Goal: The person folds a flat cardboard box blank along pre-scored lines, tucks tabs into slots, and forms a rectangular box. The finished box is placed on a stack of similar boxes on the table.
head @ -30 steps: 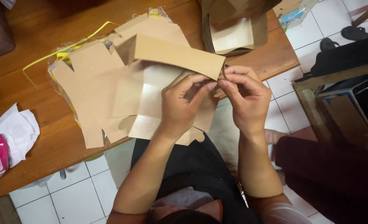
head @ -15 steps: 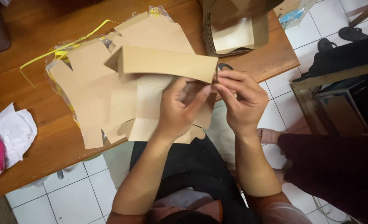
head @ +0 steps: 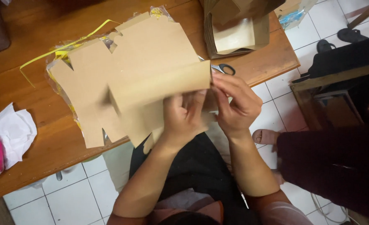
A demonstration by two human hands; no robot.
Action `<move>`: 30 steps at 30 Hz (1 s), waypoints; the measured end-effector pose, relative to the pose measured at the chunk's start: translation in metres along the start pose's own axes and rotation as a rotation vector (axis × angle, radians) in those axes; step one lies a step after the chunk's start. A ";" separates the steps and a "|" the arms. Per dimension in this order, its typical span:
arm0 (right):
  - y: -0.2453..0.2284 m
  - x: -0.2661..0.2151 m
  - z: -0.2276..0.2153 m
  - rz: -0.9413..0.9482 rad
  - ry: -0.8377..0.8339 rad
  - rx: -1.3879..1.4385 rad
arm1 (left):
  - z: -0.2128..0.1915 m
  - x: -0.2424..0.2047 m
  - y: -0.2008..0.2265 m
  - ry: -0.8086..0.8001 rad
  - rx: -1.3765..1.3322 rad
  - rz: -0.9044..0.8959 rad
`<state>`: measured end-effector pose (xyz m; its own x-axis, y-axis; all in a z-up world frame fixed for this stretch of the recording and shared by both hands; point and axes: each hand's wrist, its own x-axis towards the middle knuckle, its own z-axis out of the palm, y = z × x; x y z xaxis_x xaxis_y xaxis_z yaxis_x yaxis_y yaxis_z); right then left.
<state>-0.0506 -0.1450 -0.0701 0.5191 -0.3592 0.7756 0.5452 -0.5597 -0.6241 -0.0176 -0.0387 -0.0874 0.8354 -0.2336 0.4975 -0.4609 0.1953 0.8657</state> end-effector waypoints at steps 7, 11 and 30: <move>0.004 0.007 0.021 -0.268 -0.104 -0.130 | -0.013 0.007 -0.001 0.011 0.094 -0.032; -0.004 0.005 0.031 -0.239 -0.219 -0.212 | -0.013 -0.007 0.003 0.023 0.028 -0.194; 0.004 -0.002 0.043 0.101 -0.097 0.044 | -0.014 0.004 0.017 0.193 0.132 -0.141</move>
<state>-0.0209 -0.1141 -0.0785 0.6326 -0.3374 0.6971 0.5139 -0.4905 -0.7038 -0.0179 -0.0226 -0.0713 0.9298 -0.0609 0.3629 -0.3607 0.0446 0.9316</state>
